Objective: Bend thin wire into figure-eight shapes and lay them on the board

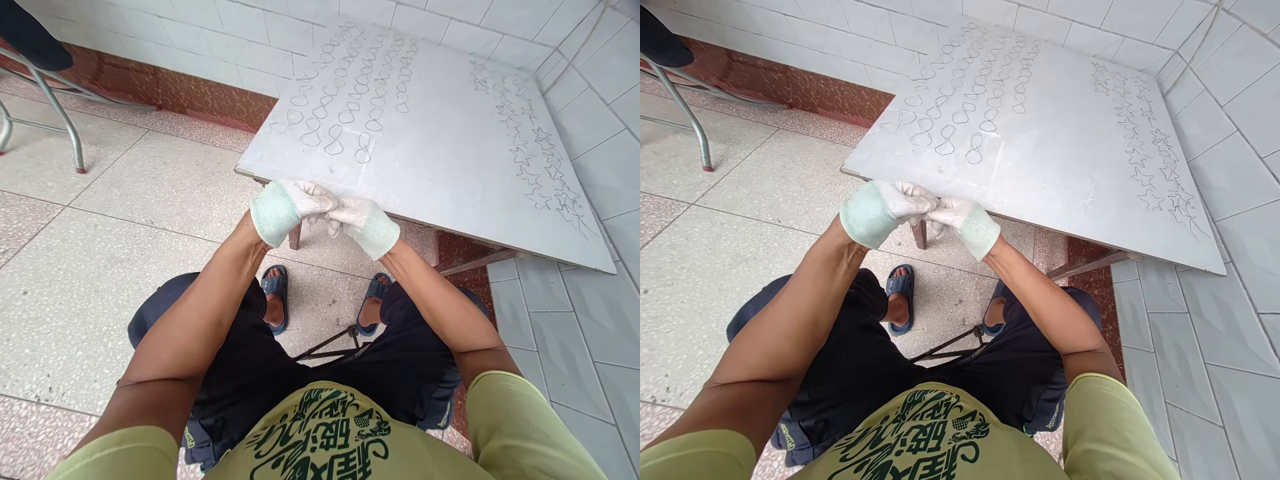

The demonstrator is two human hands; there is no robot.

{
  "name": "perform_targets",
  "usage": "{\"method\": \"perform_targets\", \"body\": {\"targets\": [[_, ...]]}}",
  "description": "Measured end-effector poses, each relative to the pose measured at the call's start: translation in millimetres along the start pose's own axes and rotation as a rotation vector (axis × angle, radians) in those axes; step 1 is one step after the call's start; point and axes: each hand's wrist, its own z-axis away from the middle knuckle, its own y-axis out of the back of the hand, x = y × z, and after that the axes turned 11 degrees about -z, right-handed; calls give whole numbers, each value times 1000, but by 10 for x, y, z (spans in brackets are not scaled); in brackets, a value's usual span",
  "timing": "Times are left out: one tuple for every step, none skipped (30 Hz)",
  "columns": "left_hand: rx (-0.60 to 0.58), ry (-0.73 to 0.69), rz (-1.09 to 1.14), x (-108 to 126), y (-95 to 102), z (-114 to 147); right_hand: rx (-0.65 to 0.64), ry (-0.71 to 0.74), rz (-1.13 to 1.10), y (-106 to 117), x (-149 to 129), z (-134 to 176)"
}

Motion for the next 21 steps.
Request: {"method": "perform_targets", "body": {"targets": [[-14,-19,22,-3,-6,-7,-7,-5,-24,-12,-7,14],[-21,-35,45,-9,-9,-19,-13,-6,-52,-31,-26,35],[-19,-46,63,-18,-7,-37,-16,-7,-76,-55,-55,62],[-9,-51,73,-28,-2,-58,-17,-10,-95,-81,-90,92],[2,-50,73,-36,5,-78,-15,-18,-105,-104,-128,123],[12,-46,67,-43,12,-95,-12,-30,-107,-123,-164,151],[17,-44,60,-48,18,-108,-9,-37,-102,-137,-196,175],[17,-49,58,-50,20,-116,-3,-37,-91,-146,-221,193],[10,-59,63,-50,19,-118,5,-31,-76,-149,-239,204],[2,-72,75,-49,15,-115,12,-24,-59,-151,-250,210],[-4,-85,90,-48,10,-110,21,-20,-39,-151,-255,212],[-10,-92,103,-49,4,-103,32,-21,-20,-151,-258,212],[-18,-88,113,-53,-1,-96,45,-29,-7,-153,-259,213],[-23,-69,116,-60,-3,-91,53,-37,-5,-155,-260,217],[-20,-42,117,-71,-4,-88,57,-37,-12,-157,-260,224],[-7,-12,117,-86,-3,-86,56,-27,-27,-158,-260,234],[11,14,120,-102,-1,-86,49,-14,-46,-157,-258,245],[29,28,125,-119,2,-88,37,-1,-64,-152,-251,254],[40,31,131,-134,4,-90,23,8,-78,-144,-240,259],[44,25,133,-144,7,-92,7,9,-87,-132,-223,256],[41,18,130,-149,8,-92,-8,5,-95,-117,-200,244]]}}
